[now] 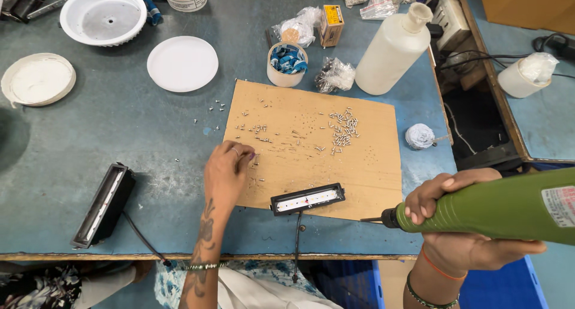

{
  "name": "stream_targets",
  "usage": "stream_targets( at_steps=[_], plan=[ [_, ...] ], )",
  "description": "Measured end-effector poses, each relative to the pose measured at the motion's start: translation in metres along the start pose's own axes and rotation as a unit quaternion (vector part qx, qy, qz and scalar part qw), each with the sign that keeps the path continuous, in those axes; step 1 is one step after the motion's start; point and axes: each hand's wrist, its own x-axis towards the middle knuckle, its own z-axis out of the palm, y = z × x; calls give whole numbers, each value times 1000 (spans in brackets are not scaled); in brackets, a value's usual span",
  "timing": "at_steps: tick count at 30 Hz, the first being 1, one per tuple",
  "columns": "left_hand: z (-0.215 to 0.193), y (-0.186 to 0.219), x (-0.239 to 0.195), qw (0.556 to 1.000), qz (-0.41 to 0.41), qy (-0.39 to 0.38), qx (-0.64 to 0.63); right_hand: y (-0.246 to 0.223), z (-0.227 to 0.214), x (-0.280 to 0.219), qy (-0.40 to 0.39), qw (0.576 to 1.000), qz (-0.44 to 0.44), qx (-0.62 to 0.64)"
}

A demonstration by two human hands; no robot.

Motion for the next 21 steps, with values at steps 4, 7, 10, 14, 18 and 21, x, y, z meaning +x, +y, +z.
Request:
stream_targets(
  at_steps=[4, 7, 10, 14, 18, 21],
  plan=[
    [9, -4, 16, 999, 43, 15, 4, -6, 8, -1, 15, 1000, -2, -23],
    [20, -5, 26, 998, 66, -6, 2, -8, 11, -1, 15, 999, 1, -41],
    [34, -5, 33, 998, 55, -37, 17, -8, 11, -1, 1, 999, -3, -38],
    [44, -5, 41, 997, 43, -54, 31, -9, 9, 0, 2, 999, -3, -34],
    [41, 1, 41, 993, 108, -27, 42, -11, 6, -2, -1, 1000, -5, -25],
    [30, 12, 30, 994, 72, 9, -83, -14, 0, -3, -20, 1000, -5, -12]
  ],
)
